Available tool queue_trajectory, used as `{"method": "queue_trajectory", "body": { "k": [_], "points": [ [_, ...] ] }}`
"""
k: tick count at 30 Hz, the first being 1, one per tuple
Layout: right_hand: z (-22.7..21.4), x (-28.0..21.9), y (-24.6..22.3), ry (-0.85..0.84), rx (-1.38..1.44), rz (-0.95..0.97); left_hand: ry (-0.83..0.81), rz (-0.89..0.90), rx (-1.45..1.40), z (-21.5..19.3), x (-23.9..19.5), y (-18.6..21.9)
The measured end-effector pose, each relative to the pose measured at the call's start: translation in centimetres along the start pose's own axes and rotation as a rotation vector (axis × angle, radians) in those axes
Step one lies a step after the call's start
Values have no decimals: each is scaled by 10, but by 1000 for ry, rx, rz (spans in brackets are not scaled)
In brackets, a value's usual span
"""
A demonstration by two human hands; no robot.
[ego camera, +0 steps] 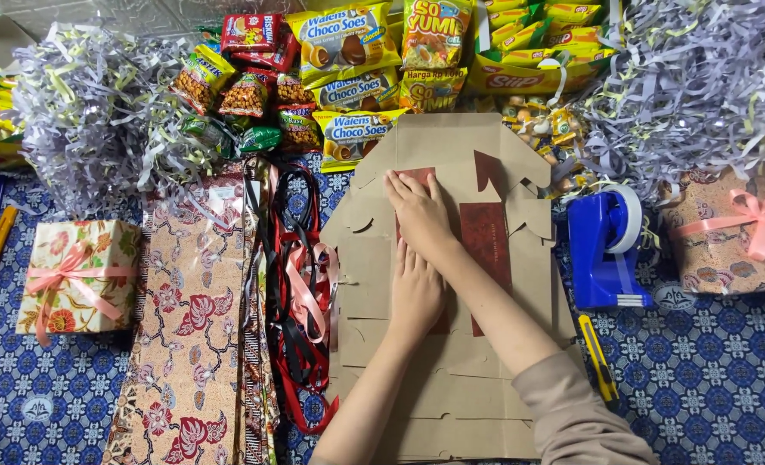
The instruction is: The person folds a flat cardboard box along pre-cut lines, tucks flaps, and assembles it into a three-dimensional box. The hands manipulate the cardboard piece by hand without using tools.
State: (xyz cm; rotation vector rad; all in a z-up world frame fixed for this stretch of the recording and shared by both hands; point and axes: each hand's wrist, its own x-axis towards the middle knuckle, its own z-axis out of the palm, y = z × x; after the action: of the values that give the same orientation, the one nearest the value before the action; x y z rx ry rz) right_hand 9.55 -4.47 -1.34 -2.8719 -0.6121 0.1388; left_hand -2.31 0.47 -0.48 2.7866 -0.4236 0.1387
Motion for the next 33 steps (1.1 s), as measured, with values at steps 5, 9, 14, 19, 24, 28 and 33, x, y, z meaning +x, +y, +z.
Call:
{"method": "queue_trajectory", "body": {
  "k": [5,9,14,19,24,28,33],
  "points": [
    [-39,-28,-2,240,261,-38,33,-13,-12,7,0,0],
    [-104,-74,0,699,583,-33,43,-62,-43,-19,3,8],
    [-100,-110,41,878,617,231,54,-57,-81,-14,3,5],
    [-78,-129,43,760,658,326,79,-59,-90,-8,3,3],
    [-54,-125,38,677,357,243,58,-60,-74,-7,4,3],
    [-38,-121,41,532,175,227,51,-65,-97,-10,4,4],
    [-28,-118,41,398,118,284,72,-117,-227,-18,5,4]
  ]
}}
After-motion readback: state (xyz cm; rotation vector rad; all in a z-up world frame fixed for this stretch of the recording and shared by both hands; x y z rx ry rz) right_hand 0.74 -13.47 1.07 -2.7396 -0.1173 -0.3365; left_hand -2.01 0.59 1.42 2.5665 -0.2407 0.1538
